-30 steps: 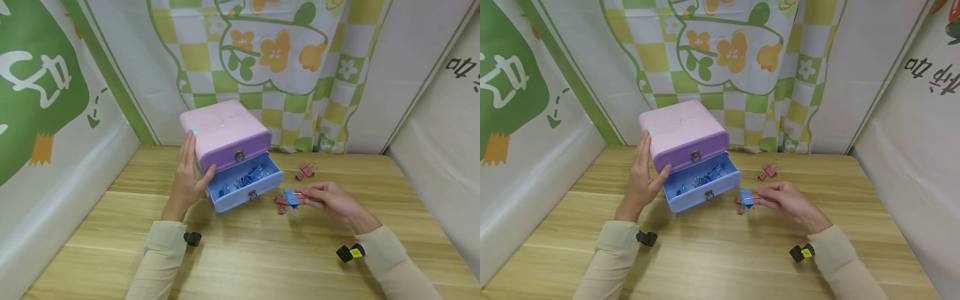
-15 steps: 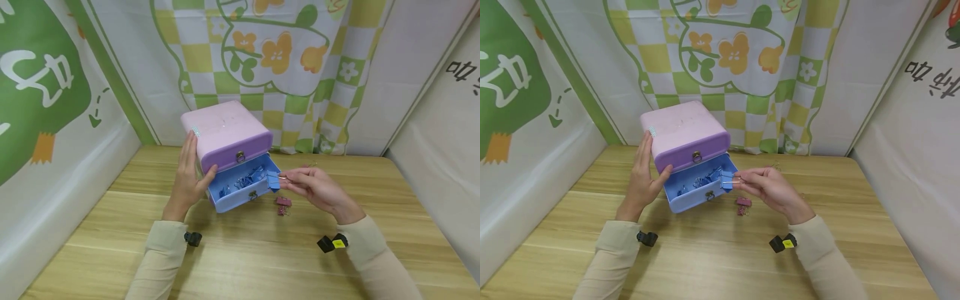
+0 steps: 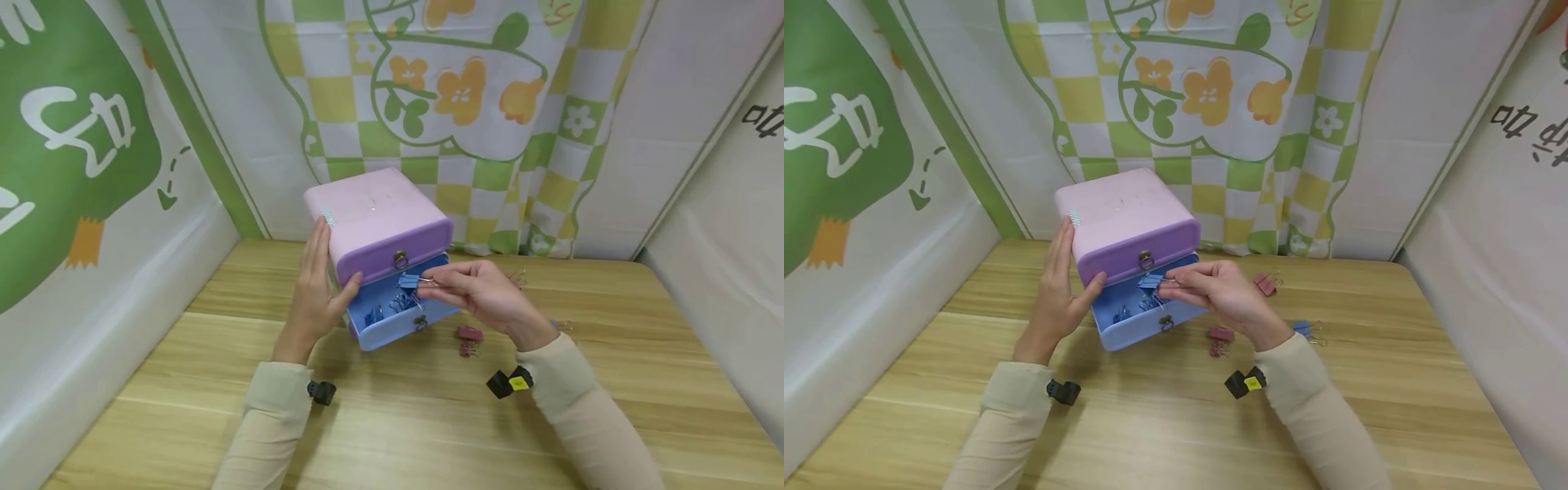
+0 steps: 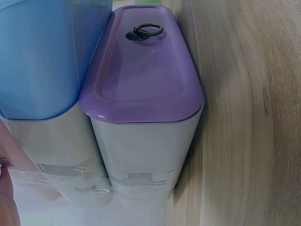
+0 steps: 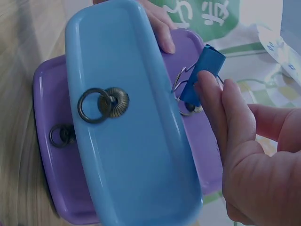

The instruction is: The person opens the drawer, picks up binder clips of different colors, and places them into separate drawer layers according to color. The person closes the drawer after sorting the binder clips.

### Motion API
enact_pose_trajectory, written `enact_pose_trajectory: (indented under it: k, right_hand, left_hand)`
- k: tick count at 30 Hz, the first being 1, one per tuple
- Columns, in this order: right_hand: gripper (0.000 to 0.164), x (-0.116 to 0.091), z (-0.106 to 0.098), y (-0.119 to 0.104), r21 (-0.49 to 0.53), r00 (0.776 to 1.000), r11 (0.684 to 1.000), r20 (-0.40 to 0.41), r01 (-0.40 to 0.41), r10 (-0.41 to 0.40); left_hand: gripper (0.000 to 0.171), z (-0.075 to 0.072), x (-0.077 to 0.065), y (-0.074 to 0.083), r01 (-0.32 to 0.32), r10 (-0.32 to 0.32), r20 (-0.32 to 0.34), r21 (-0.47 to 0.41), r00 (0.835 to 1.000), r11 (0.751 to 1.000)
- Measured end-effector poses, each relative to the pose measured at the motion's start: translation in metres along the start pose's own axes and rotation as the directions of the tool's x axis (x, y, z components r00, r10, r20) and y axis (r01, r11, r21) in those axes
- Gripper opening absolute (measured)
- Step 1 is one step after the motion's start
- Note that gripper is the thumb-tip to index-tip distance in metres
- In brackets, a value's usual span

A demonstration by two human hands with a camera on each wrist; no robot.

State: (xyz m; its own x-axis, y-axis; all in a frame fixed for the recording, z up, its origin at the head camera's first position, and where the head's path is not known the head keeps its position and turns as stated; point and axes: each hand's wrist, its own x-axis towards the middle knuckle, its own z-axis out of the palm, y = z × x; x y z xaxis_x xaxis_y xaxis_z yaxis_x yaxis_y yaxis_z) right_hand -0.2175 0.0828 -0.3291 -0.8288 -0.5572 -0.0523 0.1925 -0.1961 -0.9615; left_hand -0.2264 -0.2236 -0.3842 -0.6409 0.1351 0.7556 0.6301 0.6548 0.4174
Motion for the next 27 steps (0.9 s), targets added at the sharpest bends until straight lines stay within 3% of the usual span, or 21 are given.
enact_pose_trajectory:
  k: [14,22,27]
  right_hand:
    - [0.044,0.02,0.019,0.005,-0.053,0.995,0.994,0.004,-0.097,0.097]
    - [0.043,0.011,0.017,0.003,-0.081,0.997,0.993,-0.009,-0.081,0.081]
    - [0.046,-0.001,0.006,-0.005,-0.204,0.999,0.979,-0.043,-0.03,0.022]
  left_hand:
    - [0.092,0.0,-0.001,-0.002,-0.019,0.019,-0.011,-0.002,1.0,1.0]
    - [0.092,0.0,-0.001,-0.002,-0.014,0.014,-0.004,-0.001,1.0,1.0]
    - [0.092,-0.002,0.0,-0.001,-0.012,0.012,-0.006,-0.009,1.0,1.0]
